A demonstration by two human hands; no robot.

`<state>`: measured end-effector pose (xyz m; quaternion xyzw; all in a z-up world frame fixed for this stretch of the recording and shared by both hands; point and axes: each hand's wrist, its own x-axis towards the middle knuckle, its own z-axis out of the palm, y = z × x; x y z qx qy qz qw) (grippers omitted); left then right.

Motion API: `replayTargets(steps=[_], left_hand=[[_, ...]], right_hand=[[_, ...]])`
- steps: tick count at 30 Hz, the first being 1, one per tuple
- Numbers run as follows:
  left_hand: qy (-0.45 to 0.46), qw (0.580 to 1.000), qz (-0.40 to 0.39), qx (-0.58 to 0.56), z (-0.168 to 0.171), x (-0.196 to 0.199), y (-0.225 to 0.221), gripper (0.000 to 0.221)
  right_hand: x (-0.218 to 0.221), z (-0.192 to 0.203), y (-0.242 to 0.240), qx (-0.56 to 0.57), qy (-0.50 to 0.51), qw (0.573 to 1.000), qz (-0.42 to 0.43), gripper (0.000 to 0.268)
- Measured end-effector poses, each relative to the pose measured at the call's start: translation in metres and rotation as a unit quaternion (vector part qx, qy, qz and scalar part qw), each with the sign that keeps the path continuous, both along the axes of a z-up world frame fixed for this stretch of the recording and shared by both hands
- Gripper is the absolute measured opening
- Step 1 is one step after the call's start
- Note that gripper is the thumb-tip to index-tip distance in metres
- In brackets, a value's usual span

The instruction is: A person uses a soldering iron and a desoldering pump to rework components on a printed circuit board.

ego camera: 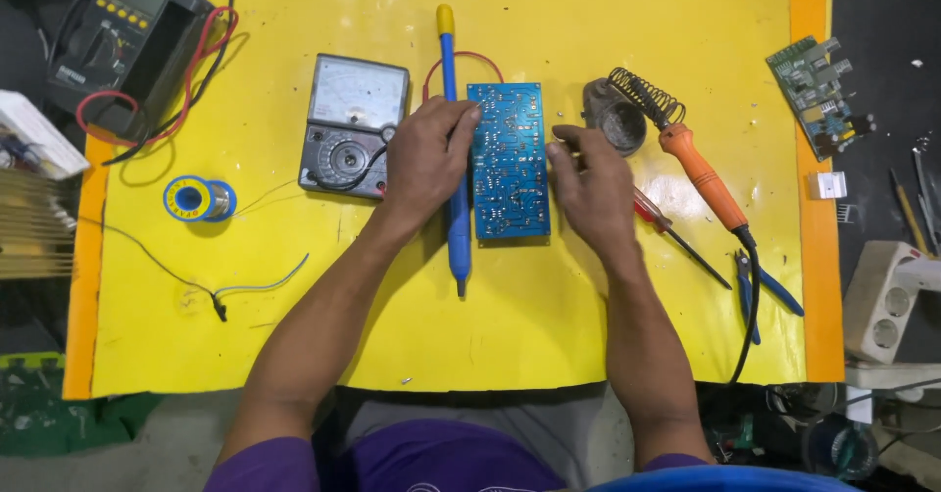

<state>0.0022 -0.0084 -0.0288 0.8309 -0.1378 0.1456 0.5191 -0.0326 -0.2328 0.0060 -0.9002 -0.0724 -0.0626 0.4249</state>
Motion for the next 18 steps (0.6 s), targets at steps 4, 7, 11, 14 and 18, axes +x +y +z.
replayTargets(steps=[4,7,11,14,18], left_hand=[[-0.009,0.999,0.002,0.036,0.007,-0.007,-0.004,0.028],[-0.051,0.993,-0.017,0.107,0.010,-0.015,-0.011,0.023],[-0.052,0.978,-0.027,0.198,0.019,-0.026,-0.003,0.020],[0.024,0.973,-0.047,0.223,0.021,-0.017,0.011,0.023],[0.118,0.955,-0.070,0.262,0.036,-0.009,0.027,0.021]], right_hand=[[-0.015,0.026,-0.017,0.081,0.050,0.995,0.017,0.023],[-0.003,0.008,-0.014,0.070,0.081,0.994,0.024,0.027],[-0.005,0.013,0.013,-0.189,0.121,0.974,-0.018,0.045],[-0.006,0.031,0.018,-0.245,0.167,0.955,-0.014,0.052],[-0.014,0.072,0.004,-0.227,0.233,0.946,0.014,0.049]])
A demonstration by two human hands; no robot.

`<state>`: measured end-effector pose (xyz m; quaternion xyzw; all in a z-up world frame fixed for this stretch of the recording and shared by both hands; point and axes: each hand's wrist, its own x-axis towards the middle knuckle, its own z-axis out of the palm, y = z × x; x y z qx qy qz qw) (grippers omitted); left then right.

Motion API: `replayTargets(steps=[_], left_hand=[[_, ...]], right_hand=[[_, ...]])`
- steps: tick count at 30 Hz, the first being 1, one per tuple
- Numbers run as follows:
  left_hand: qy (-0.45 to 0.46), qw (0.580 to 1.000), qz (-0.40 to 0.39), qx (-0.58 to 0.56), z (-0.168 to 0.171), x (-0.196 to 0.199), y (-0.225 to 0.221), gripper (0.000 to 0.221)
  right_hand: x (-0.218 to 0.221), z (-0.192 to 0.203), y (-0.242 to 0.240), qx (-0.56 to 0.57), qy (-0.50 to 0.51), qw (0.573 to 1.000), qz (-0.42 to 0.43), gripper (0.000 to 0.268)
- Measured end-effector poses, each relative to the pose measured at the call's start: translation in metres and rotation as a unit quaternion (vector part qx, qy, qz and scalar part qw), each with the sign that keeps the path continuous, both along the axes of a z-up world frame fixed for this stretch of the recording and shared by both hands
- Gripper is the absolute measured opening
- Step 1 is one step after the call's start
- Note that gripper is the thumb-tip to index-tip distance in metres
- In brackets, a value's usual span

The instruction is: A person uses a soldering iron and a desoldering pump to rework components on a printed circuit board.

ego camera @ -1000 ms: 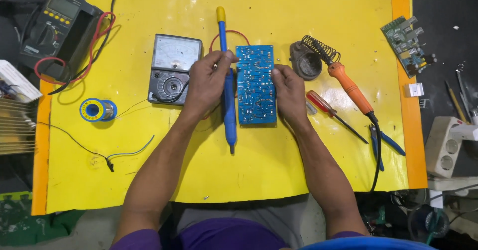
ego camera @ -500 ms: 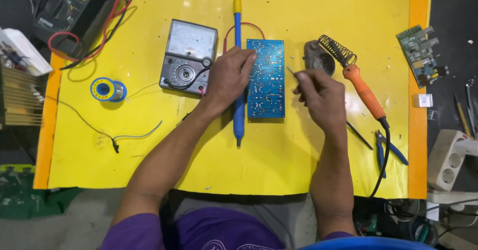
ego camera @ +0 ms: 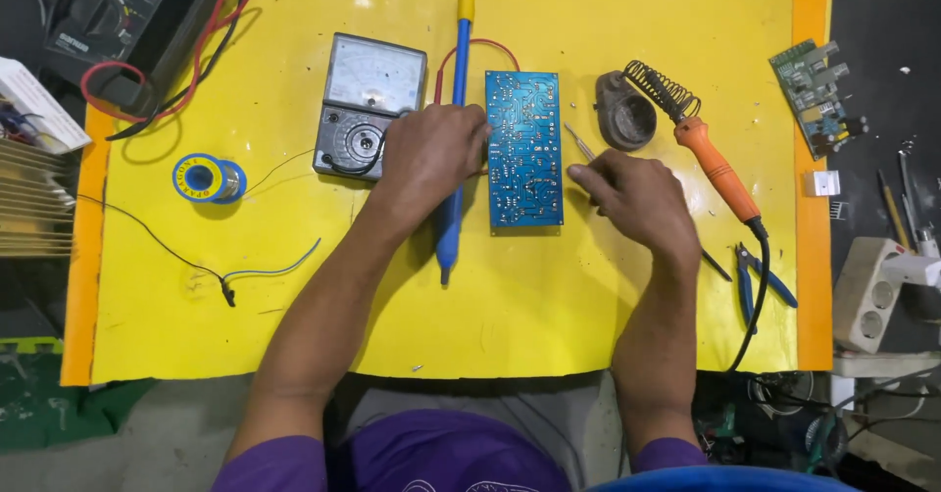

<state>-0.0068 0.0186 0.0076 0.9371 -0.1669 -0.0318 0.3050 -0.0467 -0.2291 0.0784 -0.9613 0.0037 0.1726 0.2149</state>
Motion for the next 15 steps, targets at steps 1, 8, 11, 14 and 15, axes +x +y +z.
replayTargets(steps=[1,8,11,14,15], left_hand=[[0.022,1.000,-0.011,0.005,0.003,0.000,0.002,0.022],[-0.002,0.999,-0.001,-0.039,0.008,-0.002,-0.001,0.021],[-0.018,0.995,0.002,-0.096,0.009,-0.004,-0.001,0.023],[-0.030,0.990,-0.012,-0.138,0.015,-0.007,-0.006,0.021],[-0.029,0.985,-0.038,-0.165,0.017,-0.008,-0.008,0.021]], right_hand=[[-0.001,0.004,-0.008,0.019,0.014,1.000,-0.008,0.051],[-0.033,-0.045,-0.043,0.276,-0.065,0.932,-0.227,0.035],[-0.039,-0.081,-0.060,0.443,-0.201,0.830,-0.273,0.051],[-0.033,-0.086,-0.067,0.530,-0.300,0.722,-0.328,0.070],[-0.031,-0.083,-0.066,0.534,-0.328,0.716,-0.309,0.067]])
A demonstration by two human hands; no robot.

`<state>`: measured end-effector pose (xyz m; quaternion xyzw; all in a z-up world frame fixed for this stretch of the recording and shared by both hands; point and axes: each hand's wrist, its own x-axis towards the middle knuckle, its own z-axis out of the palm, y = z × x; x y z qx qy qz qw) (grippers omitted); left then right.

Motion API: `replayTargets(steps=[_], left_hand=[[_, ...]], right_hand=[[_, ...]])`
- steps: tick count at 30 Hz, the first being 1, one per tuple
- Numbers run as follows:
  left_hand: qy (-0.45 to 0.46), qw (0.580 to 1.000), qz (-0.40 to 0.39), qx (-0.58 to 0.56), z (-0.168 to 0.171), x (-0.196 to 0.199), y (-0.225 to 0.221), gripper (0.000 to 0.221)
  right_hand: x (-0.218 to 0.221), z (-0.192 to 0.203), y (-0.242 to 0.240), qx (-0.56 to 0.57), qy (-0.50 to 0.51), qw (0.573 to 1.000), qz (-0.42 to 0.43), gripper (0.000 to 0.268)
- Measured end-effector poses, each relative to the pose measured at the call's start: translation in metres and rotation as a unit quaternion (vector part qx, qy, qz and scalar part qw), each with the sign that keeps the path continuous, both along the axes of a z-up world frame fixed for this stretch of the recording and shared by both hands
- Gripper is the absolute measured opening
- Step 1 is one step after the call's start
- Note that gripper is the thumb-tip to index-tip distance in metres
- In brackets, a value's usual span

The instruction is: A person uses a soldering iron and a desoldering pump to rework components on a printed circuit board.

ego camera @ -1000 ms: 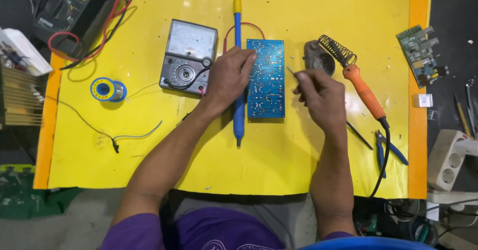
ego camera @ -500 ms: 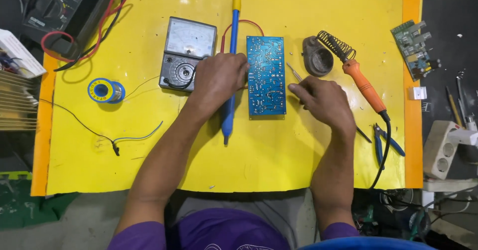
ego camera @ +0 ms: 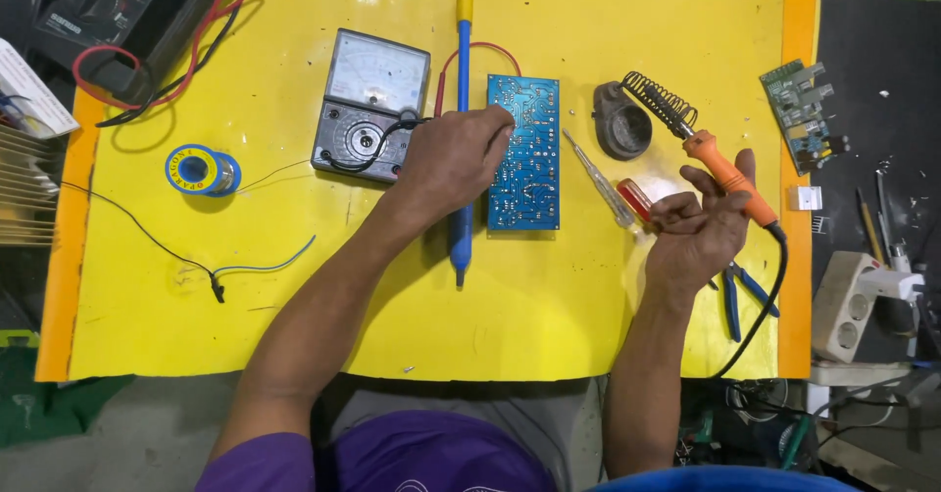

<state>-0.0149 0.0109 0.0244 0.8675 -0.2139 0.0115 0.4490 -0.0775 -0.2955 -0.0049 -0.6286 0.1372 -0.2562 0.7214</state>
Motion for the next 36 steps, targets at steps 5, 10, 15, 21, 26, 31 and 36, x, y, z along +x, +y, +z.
replayTargets(steps=[5,10,15,21,26,31,36], left_hand=[[0.001,0.999,-0.038,-0.023,-0.007,-0.005,-0.010,0.022],[0.016,0.999,0.025,0.041,-0.027,-0.001,-0.020,0.014],[0.048,0.999,0.013,-0.009,-0.023,-0.004,-0.024,0.013],[0.020,0.982,-0.058,-0.179,-0.010,-0.020,-0.021,0.008],[0.067,0.963,-0.052,-0.257,-0.025,-0.009,-0.031,0.008],[0.120,0.939,-0.071,-0.316,-0.025,-0.008,-0.035,0.008],[0.140,0.932,-0.078,-0.325,-0.025,-0.010,-0.036,0.009]], right_hand=[[-0.001,0.015,0.011,-0.072,-0.058,0.995,-0.026,0.041],[-0.015,0.035,0.021,-0.153,-0.198,0.945,-0.210,0.013],[-0.017,0.053,0.025,-0.208,-0.284,0.921,-0.169,0.028],[0.033,0.049,0.063,-0.226,-0.230,0.939,0.121,0.019],[0.047,0.028,0.082,-0.235,-0.200,0.931,0.195,0.032],[0.038,0.015,0.076,-0.238,-0.204,0.937,0.152,0.029],[0.038,0.008,0.073,-0.221,-0.204,0.934,0.195,0.029]])
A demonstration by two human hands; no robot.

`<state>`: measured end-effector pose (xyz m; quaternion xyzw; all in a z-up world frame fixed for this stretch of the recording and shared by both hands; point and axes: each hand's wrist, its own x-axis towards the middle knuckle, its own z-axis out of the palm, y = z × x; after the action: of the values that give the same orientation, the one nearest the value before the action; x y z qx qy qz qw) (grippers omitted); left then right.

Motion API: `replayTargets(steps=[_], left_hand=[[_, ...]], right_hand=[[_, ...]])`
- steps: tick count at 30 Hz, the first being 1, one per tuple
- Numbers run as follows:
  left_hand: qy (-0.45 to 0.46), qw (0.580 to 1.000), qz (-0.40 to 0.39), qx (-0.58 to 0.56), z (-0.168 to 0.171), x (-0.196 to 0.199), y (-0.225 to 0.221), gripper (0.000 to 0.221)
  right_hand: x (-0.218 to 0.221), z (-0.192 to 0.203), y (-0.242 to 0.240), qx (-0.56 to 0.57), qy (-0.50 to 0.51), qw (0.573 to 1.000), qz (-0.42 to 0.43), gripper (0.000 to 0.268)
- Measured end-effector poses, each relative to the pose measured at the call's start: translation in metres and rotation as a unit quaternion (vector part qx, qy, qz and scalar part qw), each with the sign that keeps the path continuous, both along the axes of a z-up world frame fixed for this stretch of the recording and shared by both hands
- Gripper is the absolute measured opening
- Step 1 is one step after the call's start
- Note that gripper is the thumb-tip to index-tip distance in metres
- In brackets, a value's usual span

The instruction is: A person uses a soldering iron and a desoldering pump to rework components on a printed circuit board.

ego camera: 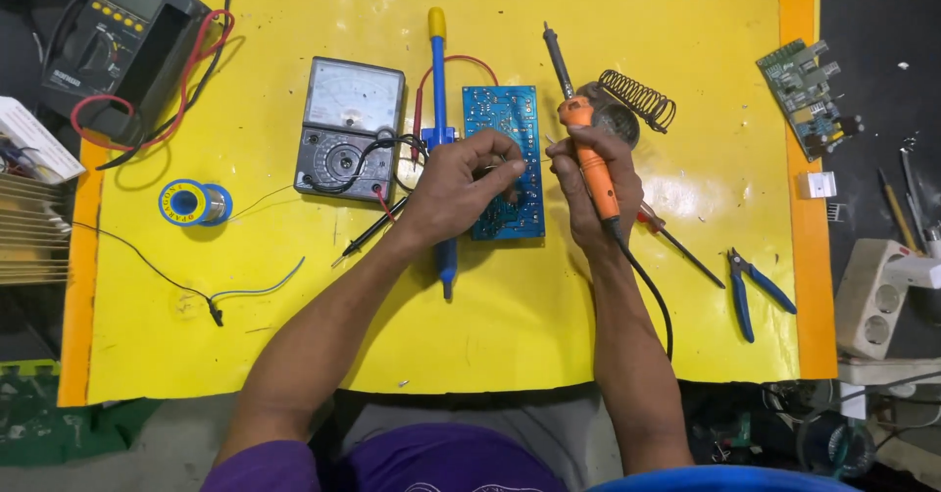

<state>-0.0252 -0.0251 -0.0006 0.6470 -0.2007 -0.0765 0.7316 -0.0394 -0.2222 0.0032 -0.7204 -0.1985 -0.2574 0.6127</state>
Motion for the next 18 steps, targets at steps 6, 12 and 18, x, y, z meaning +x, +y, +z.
replayTargets(steps=[6,12,18], left_hand=[[0.007,1.000,0.002,0.012,0.002,-0.003,0.000,0.009],[0.007,1.000,-0.002,-0.010,0.004,-0.004,-0.002,0.009],[-0.052,0.997,0.052,0.014,0.014,0.002,0.000,0.011]], right_hand=[[-0.005,-0.001,0.005,0.010,0.004,0.999,0.030,0.028],[-0.003,-0.005,0.004,-0.008,-0.007,1.000,-0.011,0.024],[0.001,-0.013,0.005,-0.016,-0.002,1.000,-0.022,0.023]])
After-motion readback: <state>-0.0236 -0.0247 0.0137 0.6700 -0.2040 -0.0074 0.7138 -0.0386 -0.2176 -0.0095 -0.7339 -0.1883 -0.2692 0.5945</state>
